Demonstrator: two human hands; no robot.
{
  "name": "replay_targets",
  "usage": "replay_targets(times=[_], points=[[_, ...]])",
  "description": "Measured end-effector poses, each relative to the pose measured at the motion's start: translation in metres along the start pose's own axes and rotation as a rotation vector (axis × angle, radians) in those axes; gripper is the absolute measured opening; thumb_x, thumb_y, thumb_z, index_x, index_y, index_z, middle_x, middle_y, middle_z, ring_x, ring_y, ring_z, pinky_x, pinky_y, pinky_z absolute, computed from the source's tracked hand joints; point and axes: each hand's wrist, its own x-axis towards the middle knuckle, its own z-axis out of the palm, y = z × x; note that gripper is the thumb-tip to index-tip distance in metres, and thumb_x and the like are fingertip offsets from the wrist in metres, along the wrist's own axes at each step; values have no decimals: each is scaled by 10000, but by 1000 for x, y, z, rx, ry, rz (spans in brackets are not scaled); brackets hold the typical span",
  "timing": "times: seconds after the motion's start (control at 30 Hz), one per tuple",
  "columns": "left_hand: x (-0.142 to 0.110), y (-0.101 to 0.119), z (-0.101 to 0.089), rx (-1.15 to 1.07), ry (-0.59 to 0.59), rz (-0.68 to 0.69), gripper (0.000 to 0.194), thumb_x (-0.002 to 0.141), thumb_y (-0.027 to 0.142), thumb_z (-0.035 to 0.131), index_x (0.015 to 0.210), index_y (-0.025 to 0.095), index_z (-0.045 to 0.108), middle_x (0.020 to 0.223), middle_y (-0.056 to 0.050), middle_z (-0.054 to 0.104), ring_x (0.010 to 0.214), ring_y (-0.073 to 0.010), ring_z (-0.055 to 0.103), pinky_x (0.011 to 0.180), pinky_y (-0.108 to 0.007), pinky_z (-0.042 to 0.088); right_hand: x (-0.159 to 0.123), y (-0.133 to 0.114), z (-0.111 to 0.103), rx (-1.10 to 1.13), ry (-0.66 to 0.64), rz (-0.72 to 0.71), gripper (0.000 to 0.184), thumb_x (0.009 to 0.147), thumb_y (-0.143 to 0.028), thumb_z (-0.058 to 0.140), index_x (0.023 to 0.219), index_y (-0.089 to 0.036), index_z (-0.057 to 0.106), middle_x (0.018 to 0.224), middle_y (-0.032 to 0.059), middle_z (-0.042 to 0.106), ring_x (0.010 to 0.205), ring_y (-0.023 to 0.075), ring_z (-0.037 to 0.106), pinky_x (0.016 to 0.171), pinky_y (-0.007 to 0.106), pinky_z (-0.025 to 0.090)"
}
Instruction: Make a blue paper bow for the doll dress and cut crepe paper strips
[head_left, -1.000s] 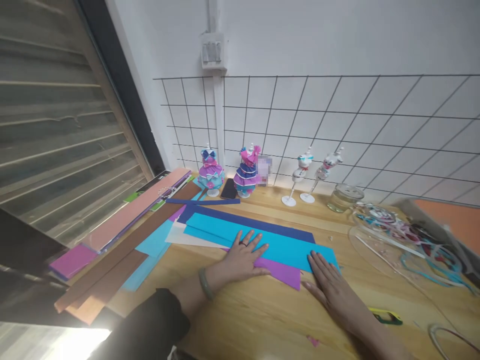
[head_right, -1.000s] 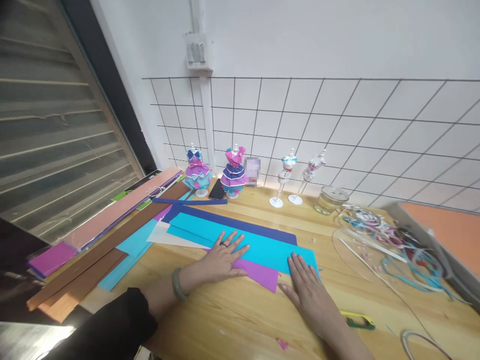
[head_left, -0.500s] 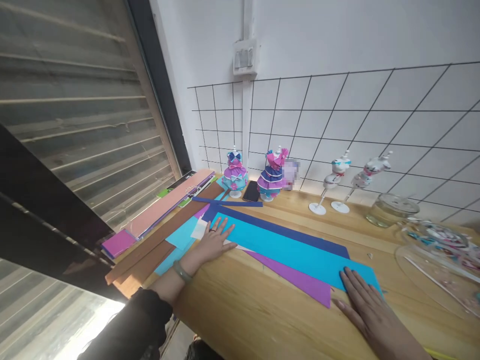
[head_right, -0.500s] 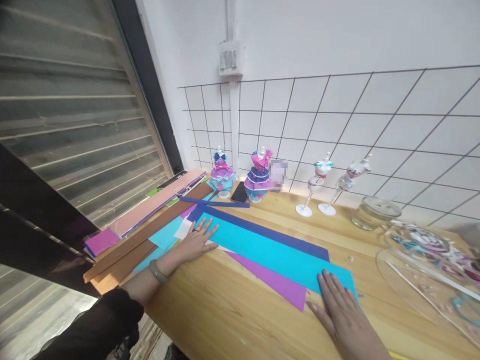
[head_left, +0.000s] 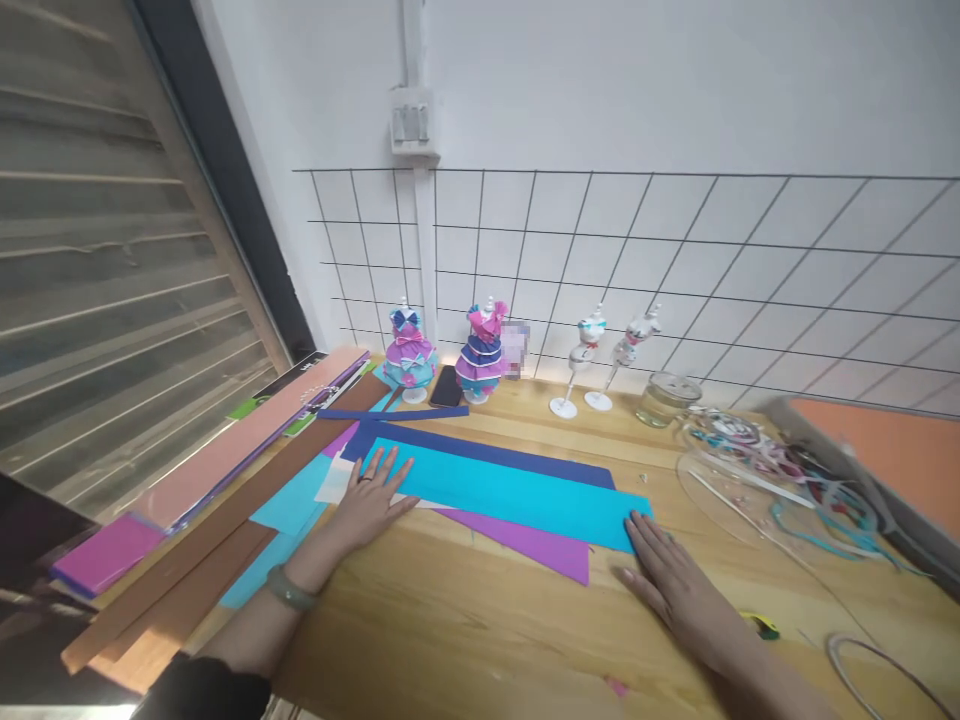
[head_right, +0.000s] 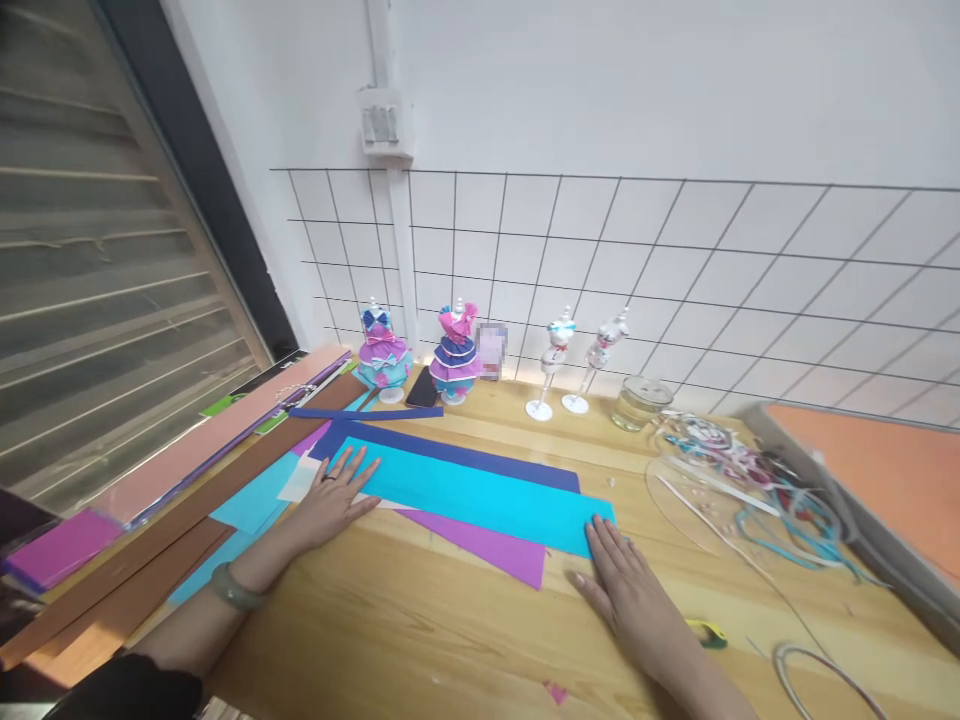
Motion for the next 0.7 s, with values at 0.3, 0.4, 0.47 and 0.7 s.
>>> replay_targets(times=[0.3,0.4,0.47,0.7], points=[[2,1,-1,21,-10,-14,645,830,649,271,1390,342,181,1487,-31,96,1362,-293,79,1059,-510,46,-1,19,-42,343,-84,189,686,857,-576,269,1346,-109,389,1429,99,302,1310,219,275,1083,373,217],[3,1,-2,18,-14,-11,649,830,647,274,1393,342,166,1488,-29,96,1362,-292,74,1062,-510,43,-8,64,-61,361,64,281,649,850,-574,289,1291,-133,468,1375,97,410,1261,239,373,1059,357,282],[3,2,-3,15,-31,-10,649,834,643,265,1396,340,150,1489,-28,82,1364,-287,62,1062,-511,41,-13,96,-76,321,200,380,655,867,-557,246,1278,-102,477,1340,139,451,1237,271,404,1036,372,317],[4,4,-8,23,-62,-16,643,843,630,262,1398,325,152,1487,-24,83,1365,-281,59,1067,-505,46,4,79,-74,233,151,225,530,832,-515,409,1230,-187,529,1272,115,535,1167,290,485,994,418,363]])
